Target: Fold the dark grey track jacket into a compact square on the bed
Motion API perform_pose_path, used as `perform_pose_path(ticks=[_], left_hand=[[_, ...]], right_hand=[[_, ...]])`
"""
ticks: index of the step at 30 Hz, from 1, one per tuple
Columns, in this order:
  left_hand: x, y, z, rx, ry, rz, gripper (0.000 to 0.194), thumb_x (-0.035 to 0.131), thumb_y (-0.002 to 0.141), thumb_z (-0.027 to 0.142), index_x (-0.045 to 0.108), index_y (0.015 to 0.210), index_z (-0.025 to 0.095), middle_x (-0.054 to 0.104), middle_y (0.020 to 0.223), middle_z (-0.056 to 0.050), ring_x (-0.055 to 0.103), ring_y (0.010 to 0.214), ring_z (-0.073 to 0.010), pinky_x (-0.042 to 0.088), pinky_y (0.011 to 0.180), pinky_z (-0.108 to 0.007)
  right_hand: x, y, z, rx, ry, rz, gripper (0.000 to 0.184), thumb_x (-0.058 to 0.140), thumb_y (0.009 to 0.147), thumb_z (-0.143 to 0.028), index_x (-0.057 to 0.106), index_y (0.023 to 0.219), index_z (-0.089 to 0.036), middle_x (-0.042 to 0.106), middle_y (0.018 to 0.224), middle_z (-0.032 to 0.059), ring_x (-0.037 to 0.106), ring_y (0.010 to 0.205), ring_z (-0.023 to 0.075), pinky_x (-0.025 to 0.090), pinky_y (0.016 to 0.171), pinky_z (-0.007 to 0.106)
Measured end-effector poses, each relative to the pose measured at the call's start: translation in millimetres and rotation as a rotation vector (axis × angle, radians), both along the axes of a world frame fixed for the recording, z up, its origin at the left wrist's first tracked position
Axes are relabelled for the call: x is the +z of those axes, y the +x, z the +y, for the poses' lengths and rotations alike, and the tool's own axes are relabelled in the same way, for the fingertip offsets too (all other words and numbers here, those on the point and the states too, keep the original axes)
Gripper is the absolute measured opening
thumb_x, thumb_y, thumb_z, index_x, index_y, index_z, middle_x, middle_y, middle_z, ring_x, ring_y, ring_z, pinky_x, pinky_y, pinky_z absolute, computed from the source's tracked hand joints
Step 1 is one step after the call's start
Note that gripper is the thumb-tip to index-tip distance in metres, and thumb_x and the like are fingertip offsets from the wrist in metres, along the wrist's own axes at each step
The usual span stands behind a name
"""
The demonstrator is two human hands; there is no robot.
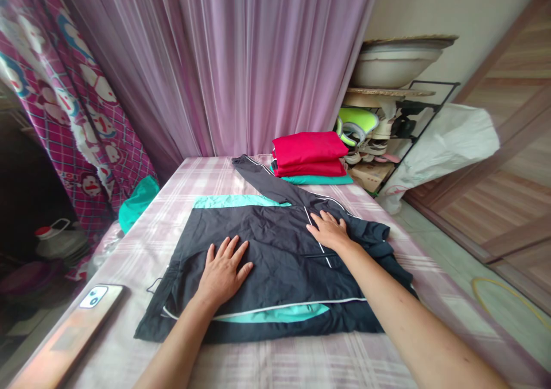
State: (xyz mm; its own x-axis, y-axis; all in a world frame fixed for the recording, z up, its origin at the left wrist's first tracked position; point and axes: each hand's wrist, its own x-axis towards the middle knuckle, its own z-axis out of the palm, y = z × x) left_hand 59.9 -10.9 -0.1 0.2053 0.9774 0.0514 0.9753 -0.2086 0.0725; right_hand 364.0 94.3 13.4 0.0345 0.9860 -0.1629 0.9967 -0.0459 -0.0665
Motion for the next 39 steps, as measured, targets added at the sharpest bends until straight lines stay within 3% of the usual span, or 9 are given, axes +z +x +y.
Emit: perform_pose_path(ticks=[4,8,14,17,21,24,28,34,39], left_hand=[[0.5,1,0,-0.002,-0.002,-0.017,0.056,0.041,0.096,0.052,0.043,0.148,0.032,0.039,0.157,-0.005,0.031,0.146,-0.0301,0.023,0.117,-0.060],[-5.8,-3,1,-0.011,0.007,-0.075,0.056,0.043,0.095,0.053,0.044,0.148,0.032,0.040,0.156,-0.007,0.031,0.146,-0.0313,0.021,0.117,-0.061],[0.3,-28,18,-0.008,-0.101,-0.287,0.051,0.037,0.097,0.050,0.050,0.143,0.032,0.054,0.146,-0.003,0.048,0.136,-0.0237,0.037,0.113,-0.047],[24.5,-43,49,0.025,-0.153,-0.318,0.049,0.037,0.097,0.047,0.058,0.136,0.028,0.068,0.129,-0.002,0.065,0.116,-0.0202,0.051,0.095,-0.029],[54.9,-61,116,0.098,-0.070,-0.032,0.045,0.038,0.095,0.034,0.062,0.131,0.022,0.068,0.129,-0.007,0.064,0.117,-0.0237,0.047,0.099,-0.033],[60.1,-72,165,0.114,-0.024,0.164,0.049,0.037,0.094,0.026,0.054,0.140,0.019,0.056,0.144,-0.010,0.054,0.129,-0.0238,0.040,0.107,-0.036],[55.1,-84,200,0.123,-0.073,0.239,0.048,0.044,0.089,0.026,0.058,0.135,0.022,0.062,0.137,-0.011,0.055,0.127,-0.0280,0.038,0.107,-0.044],[76.0,-100,198,0.075,-0.066,0.285,0.036,0.045,0.087,0.032,0.071,0.110,0.024,0.074,0.112,-0.010,0.063,0.109,-0.0287,0.041,0.096,-0.040],[93.1,-115,156,-0.026,0.043,0.293,0.035,0.041,0.088,0.034,0.071,0.106,0.027,0.075,0.105,-0.006,0.064,0.105,-0.0266,0.041,0.097,-0.038]], right_hand=[[4.3,-26,-7,0.033,0.172,0.033,0.057,0.030,0.099,-0.047,0.039,0.151,-0.025,0.026,0.162,0.0117,0.022,0.148,0.0281,0.020,0.115,0.058],[1.9,-37,-5,0.115,0.091,0.068,0.049,0.038,0.098,-0.045,0.052,0.141,-0.027,0.040,0.156,0.0094,0.034,0.143,0.0279,0.025,0.113,0.056],[27.7,-11,40,0.108,0.228,0.136,0.041,0.035,0.098,-0.031,0.068,0.122,-0.025,0.064,0.133,0.0068,0.061,0.116,0.0220,0.044,0.098,0.033],[38.7,6,74,0.022,0.244,0.124,0.041,0.038,0.096,-0.026,0.067,0.125,-0.022,0.065,0.131,0.0090,0.061,0.117,0.0232,0.045,0.096,0.030],[37.1,29,106,-0.139,0.055,0.182,0.045,0.042,0.095,-0.025,0.059,0.136,-0.017,0.076,0.101,0.0098,0.070,0.099,0.0219,0.049,0.087,0.030],[29.3,42,116,-0.190,-0.043,0.229,0.050,0.051,0.093,-0.029,0.054,0.141,-0.014,0.074,0.071,0.0052,0.072,0.073,0.0198,0.052,0.071,0.028],[23.1,53,119,-0.200,-0.090,0.292,0.049,0.060,0.088,-0.032,0.060,0.133,-0.014,0.072,0.065,0.0034,0.069,0.061,0.0171,0.048,0.058,0.024],[28.1,62,113,-0.206,-0.044,0.419,0.038,0.061,0.087,-0.024,0.063,0.124,-0.014,0.075,0.075,0.0050,0.069,0.065,0.0148,0.043,0.053,0.020],[45.1,74,80,-0.149,0.017,0.657,0.021,0.059,0.087,-0.020,0.064,0.107,-0.014,0.073,0.084,0.0071,0.068,0.064,0.0136,0.037,0.047,0.017]])
